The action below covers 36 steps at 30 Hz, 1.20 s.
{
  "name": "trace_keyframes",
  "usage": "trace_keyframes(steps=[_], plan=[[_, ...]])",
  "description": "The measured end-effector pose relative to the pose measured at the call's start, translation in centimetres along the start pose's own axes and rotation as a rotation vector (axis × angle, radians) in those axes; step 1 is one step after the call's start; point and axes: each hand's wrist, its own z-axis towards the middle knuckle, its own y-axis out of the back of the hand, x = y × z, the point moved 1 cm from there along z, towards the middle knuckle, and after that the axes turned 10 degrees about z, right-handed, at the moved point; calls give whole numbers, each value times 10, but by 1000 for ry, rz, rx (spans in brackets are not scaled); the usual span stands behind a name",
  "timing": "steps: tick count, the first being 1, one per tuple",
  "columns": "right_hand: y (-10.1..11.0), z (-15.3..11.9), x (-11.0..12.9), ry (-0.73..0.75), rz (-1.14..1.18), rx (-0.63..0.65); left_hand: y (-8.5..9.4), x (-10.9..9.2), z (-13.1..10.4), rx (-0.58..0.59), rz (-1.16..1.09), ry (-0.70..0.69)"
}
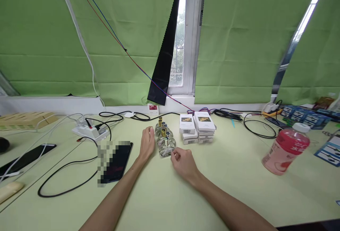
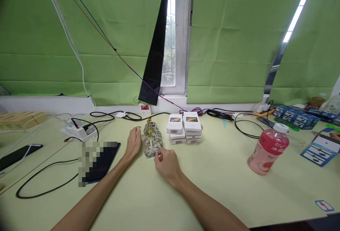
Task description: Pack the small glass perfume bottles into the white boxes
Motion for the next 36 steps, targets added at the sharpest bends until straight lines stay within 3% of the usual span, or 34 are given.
trace_keyframes(steps=[6,8,10,12,18,27,36], plan=[[47,18,-10,437,-245,-453,24,-18,-24,-72,-24,-200],[63,24,-13,522,-329,-592,29,-22,-31,-67,-23,-306],[77,28,-16,566,-368,-661,32,-26,-38,-101,30,-510],[88,31,-19,576,-393,-718,34,-28,-41,-79,100,-572],[104,38,-32,395,-454,-820,37,-24,-31,198,211,-511],[97,46,-48,289,-513,-739,42,-25,-24,313,182,-448],[93,46,-56,248,-514,-654,48,-25,-21,321,132,-456]])
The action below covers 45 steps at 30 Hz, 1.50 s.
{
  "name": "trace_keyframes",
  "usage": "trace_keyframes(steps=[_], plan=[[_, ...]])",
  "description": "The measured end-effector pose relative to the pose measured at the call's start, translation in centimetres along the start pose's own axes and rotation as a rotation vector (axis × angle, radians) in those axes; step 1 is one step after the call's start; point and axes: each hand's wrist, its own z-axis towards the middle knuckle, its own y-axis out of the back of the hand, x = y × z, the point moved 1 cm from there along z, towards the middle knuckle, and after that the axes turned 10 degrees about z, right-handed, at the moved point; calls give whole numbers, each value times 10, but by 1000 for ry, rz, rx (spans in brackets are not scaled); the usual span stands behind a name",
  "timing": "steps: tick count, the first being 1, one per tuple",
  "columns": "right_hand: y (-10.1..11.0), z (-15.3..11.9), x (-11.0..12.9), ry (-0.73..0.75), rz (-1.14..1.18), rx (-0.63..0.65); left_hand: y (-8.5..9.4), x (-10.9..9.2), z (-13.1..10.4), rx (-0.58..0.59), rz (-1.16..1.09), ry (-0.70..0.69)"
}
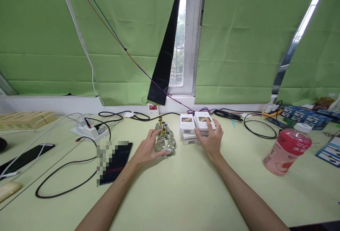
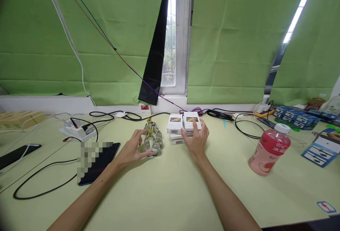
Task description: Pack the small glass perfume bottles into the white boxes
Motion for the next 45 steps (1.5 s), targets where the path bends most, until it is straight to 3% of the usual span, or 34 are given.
trace_keyframes(steps=[14,26,29,36,39,45], plan=[[-4,-3,-8,-24,43,33,-5,-1,-2,-21,30,3],[-6,-2,-10,-17,130,-32,-2,-5,0,-37,32,7],[-5,-1,-10,-27,139,-47,1,-10,-1,-118,48,4],[6,6,1,-15,218,-149,3,-24,-6,-480,71,-108],[15,9,13,21,264,-190,-1,-36,-10,-495,55,-175],[28,3,38,121,339,-147,-10,-59,-15,-379,2,-213]])
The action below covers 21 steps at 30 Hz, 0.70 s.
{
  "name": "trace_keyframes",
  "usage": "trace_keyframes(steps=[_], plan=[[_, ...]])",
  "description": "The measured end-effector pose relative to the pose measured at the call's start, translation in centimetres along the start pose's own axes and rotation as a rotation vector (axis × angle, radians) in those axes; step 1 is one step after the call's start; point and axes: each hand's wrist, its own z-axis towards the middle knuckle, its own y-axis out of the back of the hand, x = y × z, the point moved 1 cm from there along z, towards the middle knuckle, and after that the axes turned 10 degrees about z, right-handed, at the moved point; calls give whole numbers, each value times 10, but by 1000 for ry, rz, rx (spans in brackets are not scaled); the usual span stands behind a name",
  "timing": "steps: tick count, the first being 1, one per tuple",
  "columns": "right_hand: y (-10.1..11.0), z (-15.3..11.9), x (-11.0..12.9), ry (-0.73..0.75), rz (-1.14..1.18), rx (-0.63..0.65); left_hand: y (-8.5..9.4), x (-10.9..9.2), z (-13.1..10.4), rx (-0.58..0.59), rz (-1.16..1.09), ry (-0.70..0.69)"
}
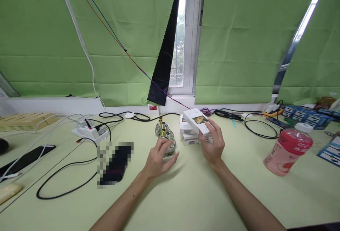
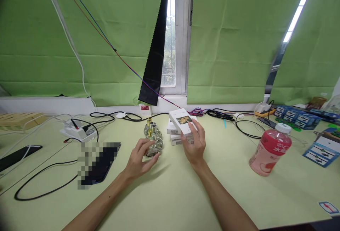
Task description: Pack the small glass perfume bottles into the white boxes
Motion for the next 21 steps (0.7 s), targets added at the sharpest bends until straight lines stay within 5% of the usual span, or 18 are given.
trace_keyframes(steps=[11,21], plan=[[-13,-18,43,140,186,120,-2,-15,-1,-31,-99,-49],[-18,-27,53,110,271,184,-4,-15,-3,-19,-125,23]])
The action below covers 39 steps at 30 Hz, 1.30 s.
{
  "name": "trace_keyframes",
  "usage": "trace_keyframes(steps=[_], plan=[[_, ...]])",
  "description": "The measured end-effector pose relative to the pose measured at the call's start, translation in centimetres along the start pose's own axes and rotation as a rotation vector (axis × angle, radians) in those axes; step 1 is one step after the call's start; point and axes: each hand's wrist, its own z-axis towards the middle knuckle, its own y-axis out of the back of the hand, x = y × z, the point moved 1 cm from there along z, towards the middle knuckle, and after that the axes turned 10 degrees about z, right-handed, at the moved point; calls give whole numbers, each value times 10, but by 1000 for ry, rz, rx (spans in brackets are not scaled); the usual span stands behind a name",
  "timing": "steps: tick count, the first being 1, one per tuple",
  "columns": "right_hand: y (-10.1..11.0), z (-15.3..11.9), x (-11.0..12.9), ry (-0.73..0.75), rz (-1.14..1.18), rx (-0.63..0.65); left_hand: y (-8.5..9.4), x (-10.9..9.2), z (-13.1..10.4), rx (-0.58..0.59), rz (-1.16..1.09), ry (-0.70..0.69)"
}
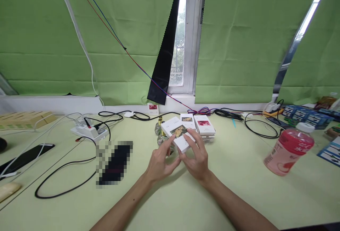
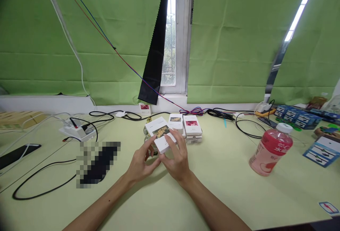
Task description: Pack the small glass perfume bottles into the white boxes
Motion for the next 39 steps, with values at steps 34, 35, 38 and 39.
trace_keyframes(steps=[34,35,38,39], plan=[[10,6,-3,-374,77,-127,1,-6,-1,132,-229,178],[10,6,-3,-409,85,-131,1,-7,0,137,-235,183],[9,4,-4,-490,106,-147,0,-8,0,151,-250,203],[9,3,-4,-510,115,-153,0,-9,0,154,-255,210]])
